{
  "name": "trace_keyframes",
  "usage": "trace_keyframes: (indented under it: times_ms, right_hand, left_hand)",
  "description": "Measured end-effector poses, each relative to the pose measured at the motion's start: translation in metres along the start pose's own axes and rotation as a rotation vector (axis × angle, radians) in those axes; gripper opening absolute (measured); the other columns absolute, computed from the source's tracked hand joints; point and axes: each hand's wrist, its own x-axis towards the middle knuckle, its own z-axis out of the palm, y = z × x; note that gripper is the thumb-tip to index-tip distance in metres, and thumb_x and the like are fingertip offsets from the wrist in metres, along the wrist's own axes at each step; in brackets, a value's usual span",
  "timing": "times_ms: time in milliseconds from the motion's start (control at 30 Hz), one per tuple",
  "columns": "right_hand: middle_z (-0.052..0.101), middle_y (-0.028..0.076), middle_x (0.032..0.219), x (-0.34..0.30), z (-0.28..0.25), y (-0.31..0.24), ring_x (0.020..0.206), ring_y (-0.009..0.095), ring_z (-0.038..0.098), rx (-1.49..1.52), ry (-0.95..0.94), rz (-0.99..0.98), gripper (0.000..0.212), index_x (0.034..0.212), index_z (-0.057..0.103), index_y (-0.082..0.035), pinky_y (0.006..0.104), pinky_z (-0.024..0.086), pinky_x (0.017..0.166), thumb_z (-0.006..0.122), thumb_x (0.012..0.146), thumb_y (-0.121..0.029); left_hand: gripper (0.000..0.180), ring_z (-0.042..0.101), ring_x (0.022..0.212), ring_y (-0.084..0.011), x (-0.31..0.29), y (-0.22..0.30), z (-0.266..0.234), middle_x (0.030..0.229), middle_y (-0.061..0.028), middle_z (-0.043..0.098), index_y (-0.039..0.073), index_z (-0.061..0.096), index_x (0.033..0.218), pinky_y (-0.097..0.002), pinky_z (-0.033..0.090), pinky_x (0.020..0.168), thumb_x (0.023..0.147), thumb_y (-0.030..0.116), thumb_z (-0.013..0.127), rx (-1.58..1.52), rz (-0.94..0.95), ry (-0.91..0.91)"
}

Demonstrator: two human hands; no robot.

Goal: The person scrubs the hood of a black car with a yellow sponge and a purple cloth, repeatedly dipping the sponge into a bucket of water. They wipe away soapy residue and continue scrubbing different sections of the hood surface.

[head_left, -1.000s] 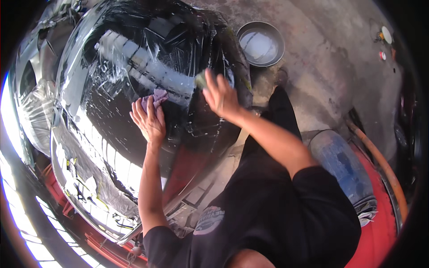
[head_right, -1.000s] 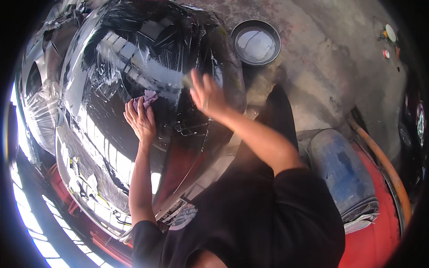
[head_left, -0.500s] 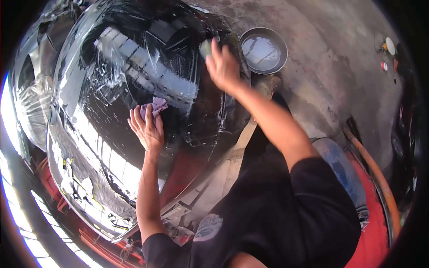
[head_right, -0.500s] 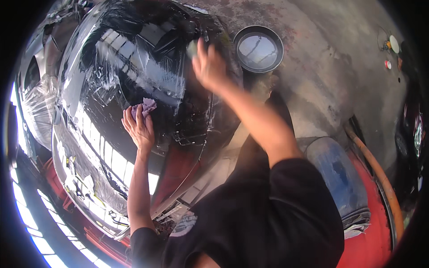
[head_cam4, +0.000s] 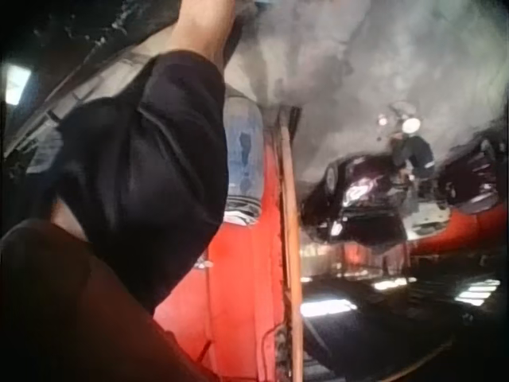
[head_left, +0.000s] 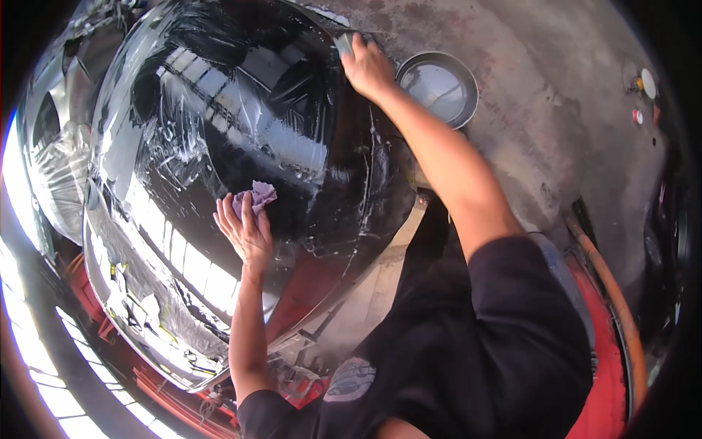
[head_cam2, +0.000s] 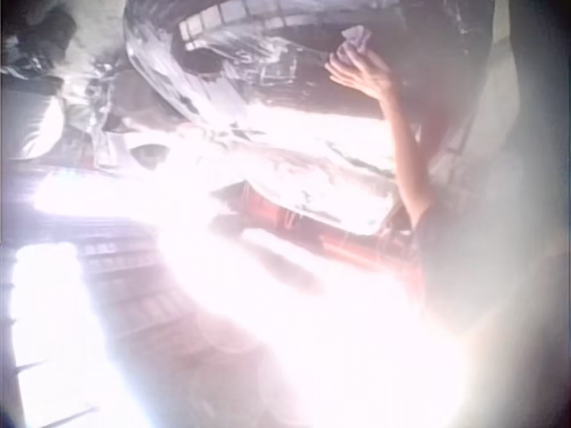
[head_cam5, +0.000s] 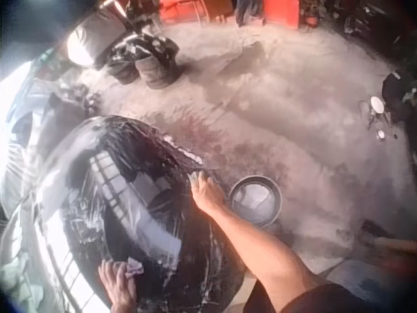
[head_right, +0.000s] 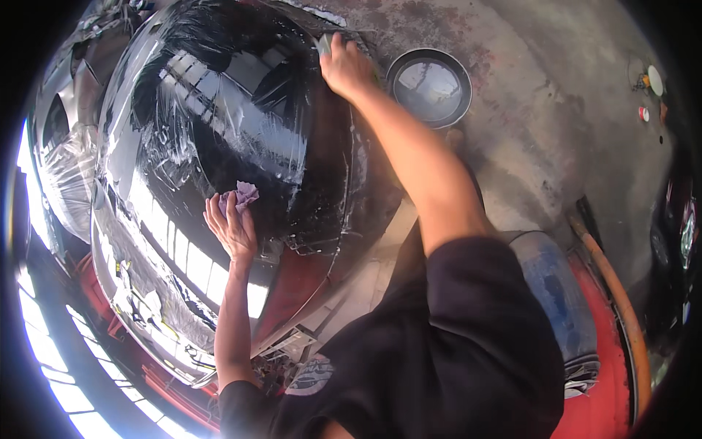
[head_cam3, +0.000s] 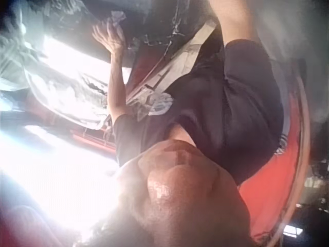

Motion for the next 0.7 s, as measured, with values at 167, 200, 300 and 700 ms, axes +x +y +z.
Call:
trace_keyframes:
  times_ms: [167, 200, 300, 700]
  right_hand:
    - [0.063, 0.026, 0.121, -0.118, -0.010, -0.035, 0.103, 0.045, 0.071, 0.059, -0.029, -0.115, 0.074, 0.173, 0.044, -0.004, 0.0575, 0.061, 0.084, 0.066, 0.112, -0.039]
    - [0.061, 0.025, 0.119, -0.161, -0.016, -0.037, 0.097, 0.044, 0.069, 0.066, -0.037, -0.182, 0.077, 0.175, 0.042, -0.003, 0.0550, 0.061, 0.083, 0.069, 0.110, -0.035]
    - [0.061, 0.025, 0.116, -0.183, -0.018, -0.030, 0.096, 0.043, 0.068, 0.143, -0.028, -0.280, 0.077, 0.174, 0.044, -0.002, 0.0553, 0.060, 0.082, 0.070, 0.109, -0.033]
    - [0.061, 0.025, 0.116, -0.159, -0.025, -0.024, 0.099, 0.046, 0.070, 0.183, -0.038, -0.325, 0.074, 0.175, 0.044, -0.005, 0.0561, 0.062, 0.081, 0.070, 0.110, -0.031]
  left_hand:
    - [0.059, 0.035, 0.163, -0.0533, -0.015, -0.006, -0.008, 0.171, -0.0245, 0.045, 0.014, 0.057, 0.165, -0.0682, 0.023, 0.135, 0.108, 0.026, 0.068, 0.015, -0.029, -0.022]
    - [0.059, 0.035, 0.163, -0.0535, -0.017, -0.005, -0.009, 0.171, -0.0245, 0.044, 0.014, 0.057, 0.165, -0.0684, 0.023, 0.135, 0.108, 0.026, 0.068, 0.013, -0.033, -0.021]
    - [0.060, 0.033, 0.164, -0.0542, -0.019, -0.009, -0.007, 0.173, -0.0250, 0.043, 0.014, 0.056, 0.166, -0.0697, 0.021, 0.135, 0.109, 0.028, 0.067, 0.023, -0.027, -0.017]
    - [0.059, 0.033, 0.164, -0.0554, -0.014, -0.007, -0.005, 0.172, -0.0272, 0.043, 0.012, 0.055, 0.166, -0.0702, 0.022, 0.135, 0.110, 0.026, 0.065, 0.021, -0.018, -0.027]
